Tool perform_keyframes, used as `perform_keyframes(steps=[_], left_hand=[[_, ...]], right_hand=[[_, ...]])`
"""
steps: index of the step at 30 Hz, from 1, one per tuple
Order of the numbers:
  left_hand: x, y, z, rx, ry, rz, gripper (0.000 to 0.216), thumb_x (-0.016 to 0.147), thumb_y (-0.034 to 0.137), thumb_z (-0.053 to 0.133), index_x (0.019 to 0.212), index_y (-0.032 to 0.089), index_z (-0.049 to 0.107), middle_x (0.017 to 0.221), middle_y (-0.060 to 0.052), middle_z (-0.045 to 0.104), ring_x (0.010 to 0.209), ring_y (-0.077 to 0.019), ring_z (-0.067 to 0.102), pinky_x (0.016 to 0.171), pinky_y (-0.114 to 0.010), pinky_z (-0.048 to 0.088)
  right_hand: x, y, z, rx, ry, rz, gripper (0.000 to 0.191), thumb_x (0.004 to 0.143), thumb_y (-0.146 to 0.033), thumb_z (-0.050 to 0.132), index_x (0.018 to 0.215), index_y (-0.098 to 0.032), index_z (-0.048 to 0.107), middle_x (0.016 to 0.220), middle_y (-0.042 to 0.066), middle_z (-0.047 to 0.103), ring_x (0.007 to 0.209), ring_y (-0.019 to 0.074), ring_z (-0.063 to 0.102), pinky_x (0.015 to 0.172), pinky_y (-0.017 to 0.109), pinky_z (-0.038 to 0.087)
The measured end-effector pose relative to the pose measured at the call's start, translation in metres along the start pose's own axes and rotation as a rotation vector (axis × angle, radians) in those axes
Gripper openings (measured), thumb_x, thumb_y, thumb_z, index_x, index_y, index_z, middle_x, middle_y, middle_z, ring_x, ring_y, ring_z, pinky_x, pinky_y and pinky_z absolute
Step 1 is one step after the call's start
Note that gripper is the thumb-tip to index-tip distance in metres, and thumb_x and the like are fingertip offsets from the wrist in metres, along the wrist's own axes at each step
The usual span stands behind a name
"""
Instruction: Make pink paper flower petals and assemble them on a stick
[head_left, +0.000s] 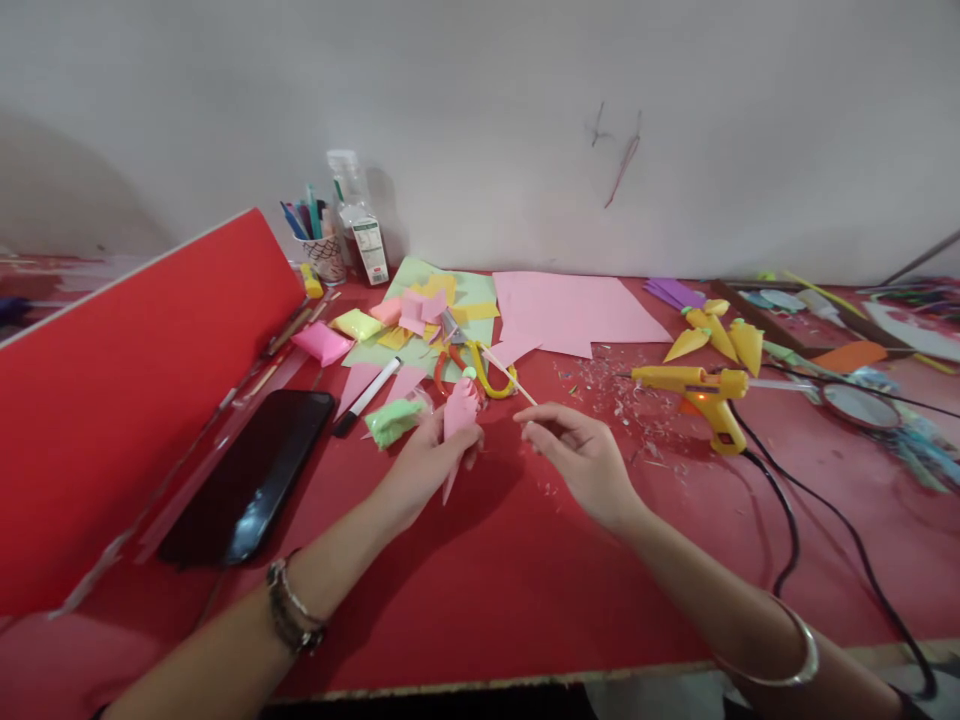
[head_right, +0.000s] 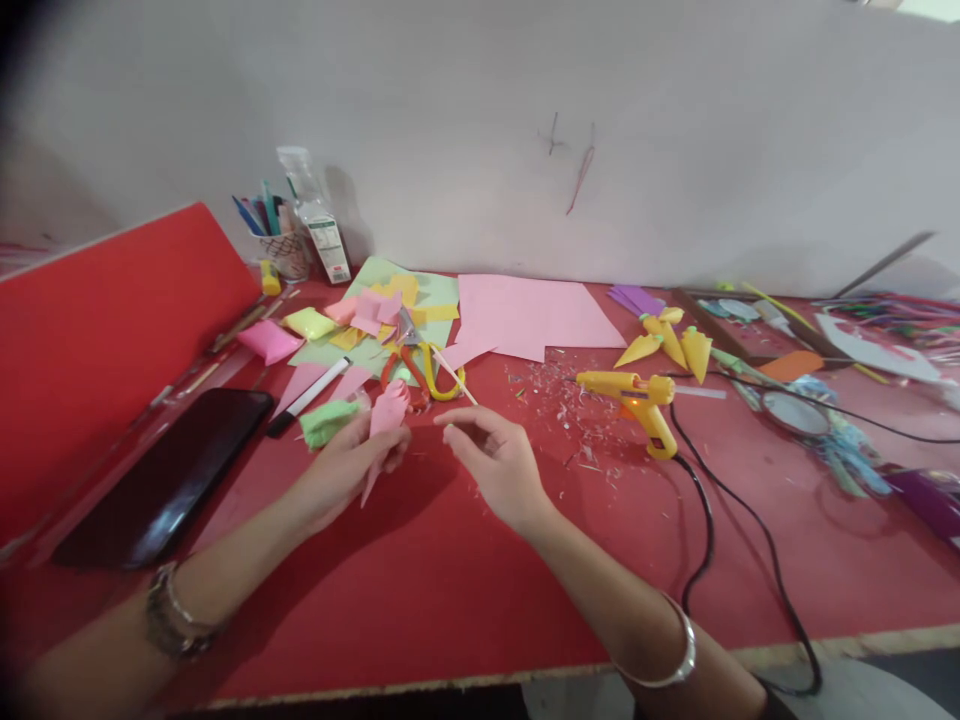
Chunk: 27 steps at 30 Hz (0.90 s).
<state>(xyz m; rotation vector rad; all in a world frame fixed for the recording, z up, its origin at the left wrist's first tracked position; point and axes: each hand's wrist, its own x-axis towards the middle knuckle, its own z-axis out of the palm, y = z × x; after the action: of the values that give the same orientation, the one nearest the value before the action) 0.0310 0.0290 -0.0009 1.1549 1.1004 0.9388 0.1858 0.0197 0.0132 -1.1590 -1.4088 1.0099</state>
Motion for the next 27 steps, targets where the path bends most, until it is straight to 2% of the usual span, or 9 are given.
perform_keyframes(steps=[4,12,16,20,23,25,27], left_hand=[[-0.004,0.001,0.0,-0.004,-0.032,-0.015,0.012,0.071,0.027,0.048,0.069,0.017,0.042,0.054,0.006,0.043,0.047,-0.0054,0.038,0.048,-0.021,0.031],[-0.01,0.001,0.005,0.081,-0.126,-0.012,0.01,0.073,0.024,0.045,0.08,0.016,0.044,0.053,0.008,0.04,0.047,-0.0055,0.036,0.048,-0.02,0.031],[-0.012,0.003,0.007,0.103,-0.163,-0.022,0.014,0.073,0.022,0.045,0.086,0.016,0.044,0.055,0.007,0.04,0.047,-0.0056,0.037,0.048,-0.019,0.034],[-0.014,0.005,0.009,0.19,-0.175,-0.011,0.017,0.074,0.022,0.044,0.089,0.016,0.045,0.056,0.006,0.043,0.047,-0.0067,0.04,0.048,-0.02,0.037],[-0.015,0.003,0.011,0.249,-0.163,0.063,0.022,0.073,0.022,0.044,0.094,0.017,0.046,0.073,0.0,0.054,0.065,-0.0112,0.051,0.06,-0.024,0.043],[-0.016,0.001,0.012,0.285,-0.16,0.117,0.023,0.073,0.021,0.044,0.095,0.017,0.047,0.087,-0.004,0.057,0.081,-0.0145,0.053,0.069,-0.026,0.044],[-0.016,-0.001,0.013,0.319,-0.171,0.143,0.022,0.073,0.022,0.043,0.094,0.017,0.047,0.091,-0.005,0.057,0.087,-0.0159,0.053,0.073,-0.027,0.044]], right_hand=[[0.0,0.002,0.002,0.057,-0.042,0.031,0.009,0.065,-0.017,0.057,0.072,-0.02,0.062,0.063,-0.002,0.064,0.057,0.0087,0.059,0.058,0.022,0.049],[-0.004,0.001,0.003,0.126,-0.041,0.046,0.006,0.068,-0.017,0.058,0.073,-0.018,0.055,0.066,0.001,0.068,0.063,0.0115,0.065,0.061,0.023,0.052],[-0.004,0.0,0.003,0.065,0.0,-0.018,0.002,0.07,-0.017,0.056,0.071,-0.018,0.056,0.062,0.0,0.066,0.057,0.0105,0.063,0.057,0.022,0.052],[-0.004,-0.001,0.002,-0.115,0.09,-0.138,0.004,0.069,-0.016,0.056,0.07,-0.019,0.057,0.061,-0.002,0.061,0.054,0.0089,0.057,0.052,0.021,0.048],[-0.006,-0.002,0.0,-0.241,0.075,-0.246,0.005,0.07,-0.016,0.056,0.071,-0.021,0.057,0.063,-0.002,0.059,0.057,0.0093,0.054,0.054,0.022,0.046],[-0.007,-0.003,0.0,-0.306,0.036,-0.317,0.007,0.071,-0.015,0.056,0.072,-0.022,0.058,0.063,-0.003,0.058,0.058,0.0095,0.053,0.055,0.023,0.045],[-0.008,-0.004,-0.001,-0.35,0.006,-0.367,0.01,0.073,-0.014,0.055,0.075,-0.023,0.059,0.065,-0.003,0.059,0.059,0.0098,0.053,0.056,0.024,0.045]])
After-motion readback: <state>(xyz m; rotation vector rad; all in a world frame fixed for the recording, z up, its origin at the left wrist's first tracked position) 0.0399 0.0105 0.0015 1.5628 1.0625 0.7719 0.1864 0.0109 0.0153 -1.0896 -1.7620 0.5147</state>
